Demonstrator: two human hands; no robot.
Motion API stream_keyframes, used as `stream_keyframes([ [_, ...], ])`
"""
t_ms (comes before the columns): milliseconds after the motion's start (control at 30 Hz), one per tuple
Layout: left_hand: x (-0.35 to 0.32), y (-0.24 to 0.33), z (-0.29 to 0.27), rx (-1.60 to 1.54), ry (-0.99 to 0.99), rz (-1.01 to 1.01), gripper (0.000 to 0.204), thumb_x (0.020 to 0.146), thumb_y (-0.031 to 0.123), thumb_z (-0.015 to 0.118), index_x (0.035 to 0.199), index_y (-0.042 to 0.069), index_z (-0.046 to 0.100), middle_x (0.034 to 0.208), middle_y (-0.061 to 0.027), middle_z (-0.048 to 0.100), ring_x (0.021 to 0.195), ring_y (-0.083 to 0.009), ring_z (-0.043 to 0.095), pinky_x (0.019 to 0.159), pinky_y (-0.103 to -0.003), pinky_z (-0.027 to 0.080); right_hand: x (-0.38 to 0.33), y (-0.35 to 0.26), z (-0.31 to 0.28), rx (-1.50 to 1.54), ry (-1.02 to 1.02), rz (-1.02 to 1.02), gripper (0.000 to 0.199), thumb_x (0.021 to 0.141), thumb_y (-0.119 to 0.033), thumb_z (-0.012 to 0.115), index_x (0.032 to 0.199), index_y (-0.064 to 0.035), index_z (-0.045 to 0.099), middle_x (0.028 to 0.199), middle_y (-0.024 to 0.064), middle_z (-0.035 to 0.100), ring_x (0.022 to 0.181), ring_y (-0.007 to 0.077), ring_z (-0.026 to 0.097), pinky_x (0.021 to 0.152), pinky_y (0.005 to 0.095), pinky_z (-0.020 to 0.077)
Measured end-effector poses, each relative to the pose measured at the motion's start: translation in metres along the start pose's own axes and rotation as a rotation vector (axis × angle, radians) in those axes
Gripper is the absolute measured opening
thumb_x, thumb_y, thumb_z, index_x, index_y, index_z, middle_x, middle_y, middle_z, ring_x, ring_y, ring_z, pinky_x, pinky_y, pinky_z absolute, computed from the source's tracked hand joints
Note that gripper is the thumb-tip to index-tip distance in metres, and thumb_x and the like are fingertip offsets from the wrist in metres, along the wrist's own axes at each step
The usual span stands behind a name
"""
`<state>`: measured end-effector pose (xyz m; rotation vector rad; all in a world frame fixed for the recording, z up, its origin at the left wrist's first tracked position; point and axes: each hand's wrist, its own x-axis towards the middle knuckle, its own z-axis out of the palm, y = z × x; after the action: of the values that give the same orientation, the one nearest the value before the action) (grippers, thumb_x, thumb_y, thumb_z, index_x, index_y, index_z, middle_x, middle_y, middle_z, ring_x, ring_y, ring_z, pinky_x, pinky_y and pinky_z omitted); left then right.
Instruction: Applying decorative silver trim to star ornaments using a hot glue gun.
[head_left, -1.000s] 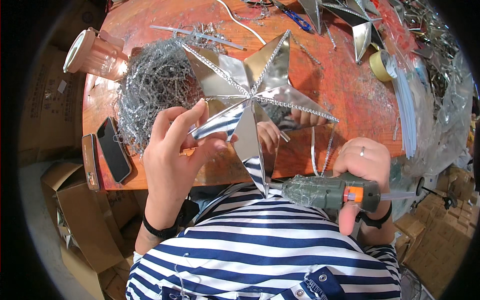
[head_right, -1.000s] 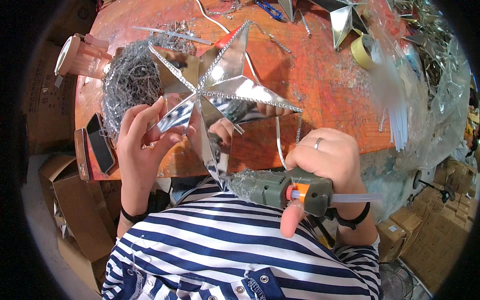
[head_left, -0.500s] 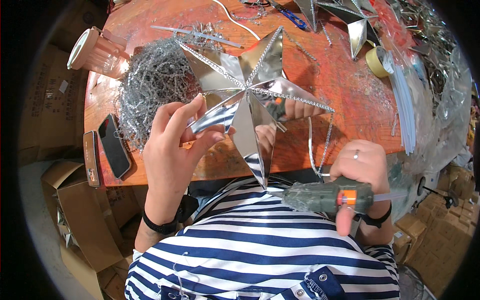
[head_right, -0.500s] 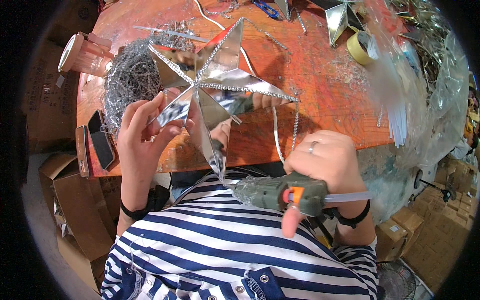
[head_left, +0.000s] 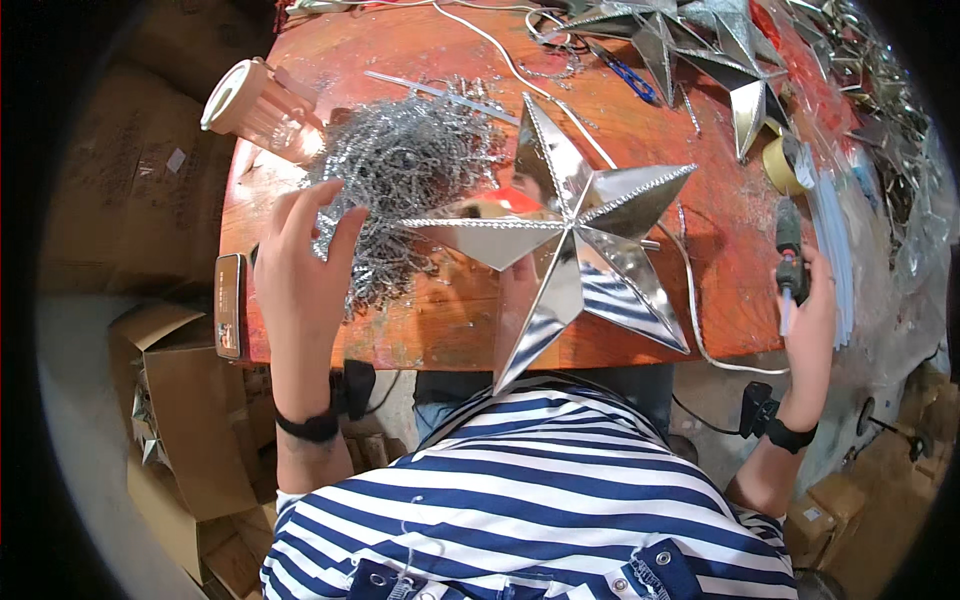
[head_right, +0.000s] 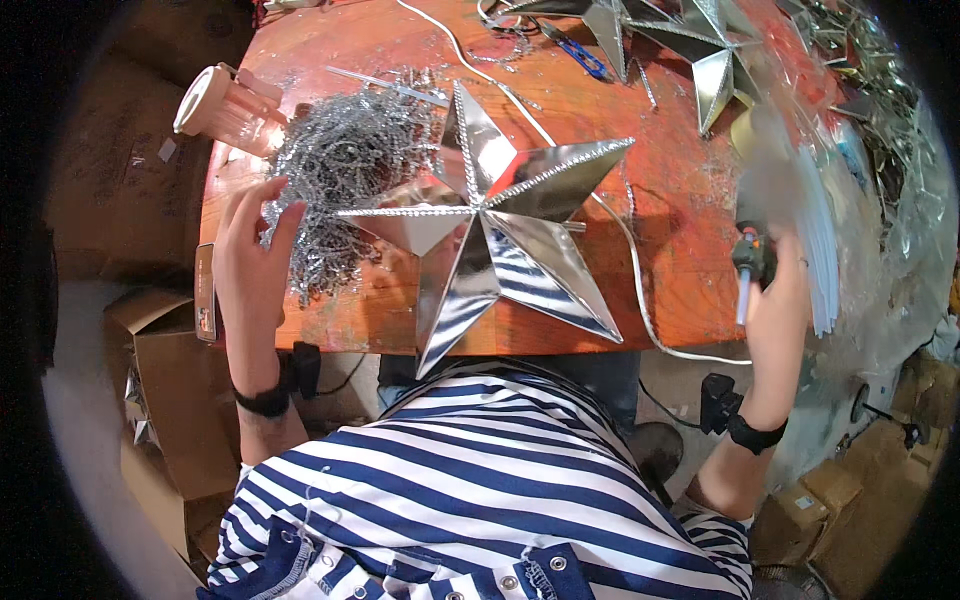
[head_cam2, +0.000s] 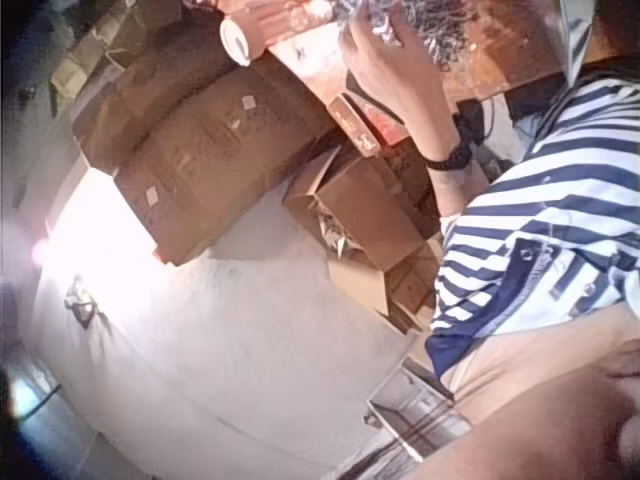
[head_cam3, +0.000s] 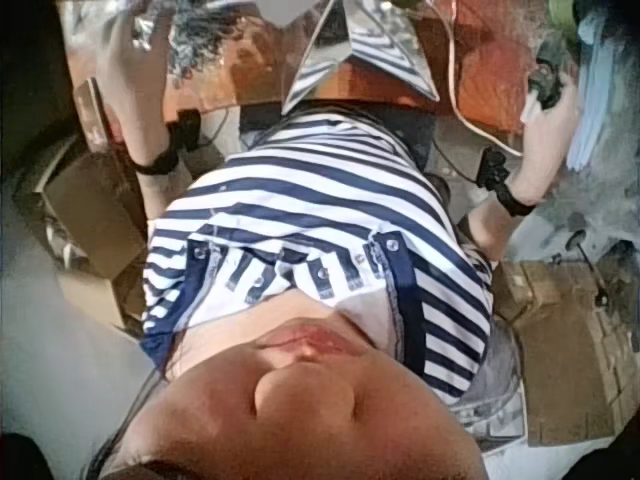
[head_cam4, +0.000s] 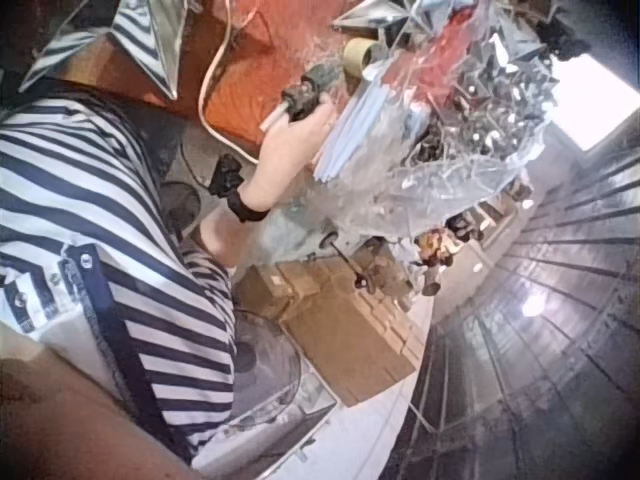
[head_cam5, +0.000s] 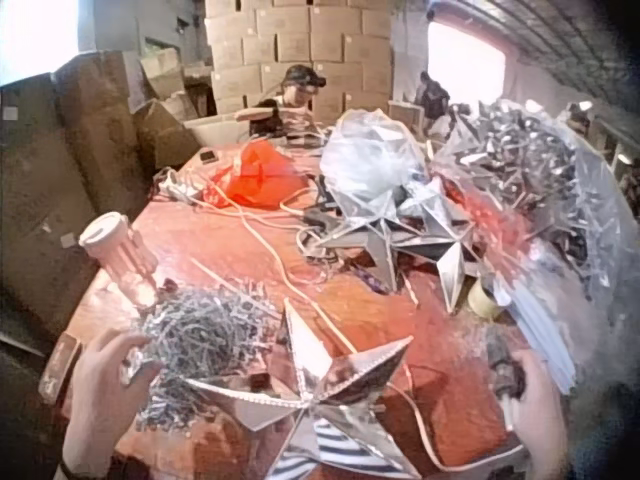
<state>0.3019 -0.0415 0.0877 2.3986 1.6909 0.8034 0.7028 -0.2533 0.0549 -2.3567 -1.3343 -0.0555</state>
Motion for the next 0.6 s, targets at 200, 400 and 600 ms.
stream_keyframes([
  [200, 0.03, -0.017, 0.013, 0.109, -0.018, 0.163, 0.021, 0.084, 0.025, 0.071, 0.094, 0.007, 0.069, 0.093, -0.0104, 0.064, 0.087, -0.0311, 0.064, 0.073, -0.039, 0.049, -0.011, -0.001, 0.0, 0.032, -0.092, -0.012, 0.039, 0.088, -0.01, 0.062, 0.126, -0.0041, 0.054, 0.127, 0.0142, 0.056, 0.121, 0.0329, 0.048, 0.103, 0.041, 0.0372],
  [400, 0.046, -0.029, 0.012, 0.078, -0.212, 0.109, 0.016, 0.082, 0.02, 0.069, 0.089, 0.005, 0.069, 0.09, -0.0136, 0.066, 0.083, -0.0315, 0.064, 0.073, -0.039, 0.049, -0.012, -0.003, -0.024, 0.058, 0.009, 0.088, 0.031, 0.091, -0.009, 0.059, 0.121, -0.0037, 0.057, 0.125, 0.0113, 0.057, 0.118, 0.0293, 0.05, 0.102, 0.0388, 0.0381],
  [600, 0.089, -0.04, -0.031, -0.536, -0.415, -0.051, 0.015, 0.089, 0.018, 0.063, 0.09, 0.004, 0.066, 0.081, 0.0051, 0.06, 0.074, -0.006, 0.053, 0.066, -0.021, 0.039, -0.015, -0.013, -0.049, 0.201, 0.152, 0.091, 0.022, 0.092, -0.009, 0.058, 0.113, -0.0032, 0.062, 0.116, 0.0101, 0.061, 0.111, 0.0269, 0.054, 0.099, 0.0375, 0.0391],
])
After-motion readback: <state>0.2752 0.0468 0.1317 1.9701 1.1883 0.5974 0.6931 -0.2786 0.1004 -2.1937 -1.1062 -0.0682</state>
